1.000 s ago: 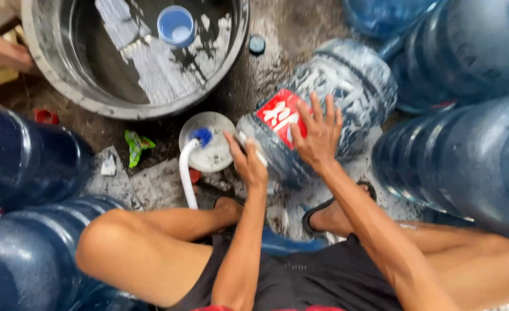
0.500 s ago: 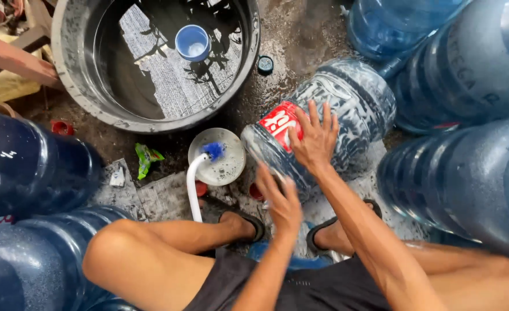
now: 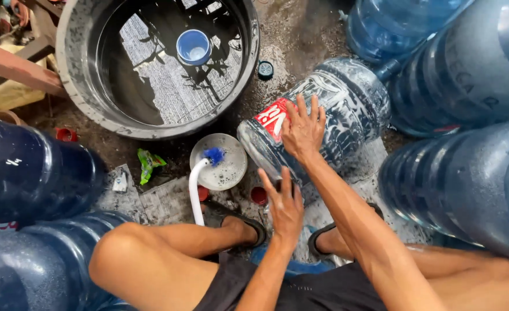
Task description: The person scrubs the exterior of a large blue water jug with a brush and soapy water. They rotate the jug to clean different sides and then rinse it with water from a white pipe.
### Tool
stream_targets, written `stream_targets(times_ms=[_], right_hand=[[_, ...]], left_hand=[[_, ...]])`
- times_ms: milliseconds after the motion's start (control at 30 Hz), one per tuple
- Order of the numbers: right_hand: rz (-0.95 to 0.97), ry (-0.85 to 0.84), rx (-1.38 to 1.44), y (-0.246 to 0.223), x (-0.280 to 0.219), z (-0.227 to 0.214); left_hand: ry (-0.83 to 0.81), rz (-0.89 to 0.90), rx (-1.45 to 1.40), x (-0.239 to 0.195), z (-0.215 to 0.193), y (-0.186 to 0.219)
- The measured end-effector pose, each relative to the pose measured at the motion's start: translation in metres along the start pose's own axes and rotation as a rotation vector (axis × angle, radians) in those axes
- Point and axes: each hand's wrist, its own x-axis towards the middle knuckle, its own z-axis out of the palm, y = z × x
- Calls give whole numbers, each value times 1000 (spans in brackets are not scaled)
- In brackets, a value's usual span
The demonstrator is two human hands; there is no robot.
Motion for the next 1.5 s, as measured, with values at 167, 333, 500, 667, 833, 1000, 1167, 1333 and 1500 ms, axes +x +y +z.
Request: stream_targets(times_ms=[167, 333, 500, 667, 833, 1000, 1167, 1333, 1500], right_hand=[[-25, -18, 34, 0, -7, -9], [-27, 30, -9, 1, 3, 3], [-94, 27, 20, 6, 3, -7], [-163, 93, -6, 7, 3, -10], [-188, 82, 3, 13, -18, -11], [-212, 90, 12, 19, -26, -14], [-191, 108, 3, 18, -20, -12], [-220, 81, 37, 20, -27, -17], [-201, 68, 23, 20, -23, -10]], left_hand=[[84, -144, -7, 76, 5, -21], [-61, -33, 78, -3, -4, 21], [-13, -142, 75, 70, 8, -5], [-16, -192, 107, 78, 3, 4], [-135, -114, 157, 20, -9, 20], [-161, -298, 55, 109, 41, -59], [-159, -157, -38, 49, -24, 14], [-171, -241, 38, 92, 2, -8], [-262, -399, 81, 110, 14, -21]])
